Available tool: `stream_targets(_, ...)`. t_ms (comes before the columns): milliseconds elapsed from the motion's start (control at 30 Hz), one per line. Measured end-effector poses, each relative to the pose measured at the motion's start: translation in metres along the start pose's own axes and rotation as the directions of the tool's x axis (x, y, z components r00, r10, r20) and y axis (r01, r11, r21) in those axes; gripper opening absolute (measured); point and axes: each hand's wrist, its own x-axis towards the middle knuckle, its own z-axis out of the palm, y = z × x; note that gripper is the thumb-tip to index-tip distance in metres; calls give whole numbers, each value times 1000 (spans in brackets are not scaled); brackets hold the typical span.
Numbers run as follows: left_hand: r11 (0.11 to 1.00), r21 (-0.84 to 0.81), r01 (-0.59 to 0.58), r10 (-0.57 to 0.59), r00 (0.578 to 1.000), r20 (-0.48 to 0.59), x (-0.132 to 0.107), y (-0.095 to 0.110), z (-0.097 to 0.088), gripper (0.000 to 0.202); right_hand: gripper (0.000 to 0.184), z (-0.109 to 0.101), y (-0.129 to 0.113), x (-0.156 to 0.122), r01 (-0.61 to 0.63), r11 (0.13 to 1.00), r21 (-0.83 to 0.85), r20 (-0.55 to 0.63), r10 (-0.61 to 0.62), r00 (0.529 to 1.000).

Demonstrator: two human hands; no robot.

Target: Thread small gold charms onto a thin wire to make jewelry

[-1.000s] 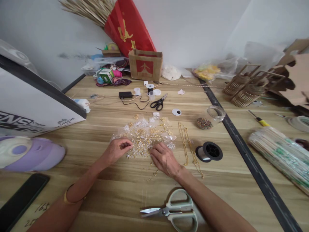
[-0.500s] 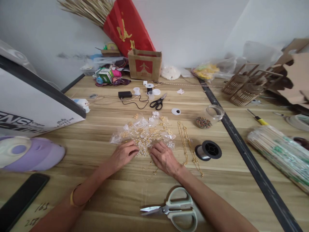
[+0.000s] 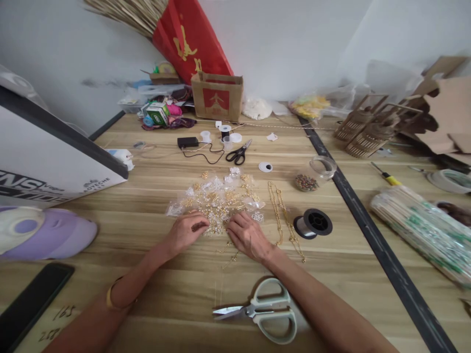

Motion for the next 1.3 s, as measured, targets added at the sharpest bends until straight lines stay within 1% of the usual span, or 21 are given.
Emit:
stream_targets(200,999,-34,29,-30,999,-19,1,-4,-5,10,19,-1,-1,-2,-1,1000,-6,9,1,1000)
stream_targets(333,996,-39,82,-83,996,-26,1,-6,-12,8,22,-5,-6,0,42,999,17,16,-42,999)
stream_targets(400,995,-27,94,-95,995,-35,1,-7,-16,7,25,-7,-11,1,68,998,9,38,-69,997)
stream_targets(500,994,-18,106,-106,994,-37,2,-8,-24,8,29,-9,-17,4,98,994,-37,105,-93,990)
stream_targets(567,992,-14,122,-122,992,-25,2,-8,-28,8,30,-9,-20,5,110,992,-60,141,-101,985)
stream_targets(667,991,12,130,-130,991,14,3,-8,-32,8,32,-8,-19,5,110,992,-67,147,-99,984)
stream_targets(833,993,59,101,-106,991,87,5,-7,-30,8,33,-8,-11,2,83,996,-40,102,-79,992)
stream_targets(1000,994,81,74,-85,987,140,3,2,-26,9,29,-10,-8,2,88,996,-4,76,-88,993)
stream_targets(1033,994,89,66,-78,987,138,1,4,-25,9,29,-10,-8,2,91,996,0,71,-91,993)
stream_targets(1100,991,117,72,-82,993,84,-2,8,-23,9,29,-10,-9,2,92,996,4,61,-92,994)
stream_targets(1167,987,145,69,-78,996,54,-7,9,-20,9,29,-10,-8,2,87,996,0,48,-87,995)
stream_targets(1300,981,191,38,-46,998,39,-15,9,-14,13,33,-9,-8,2,70,997,-23,44,-69,997)
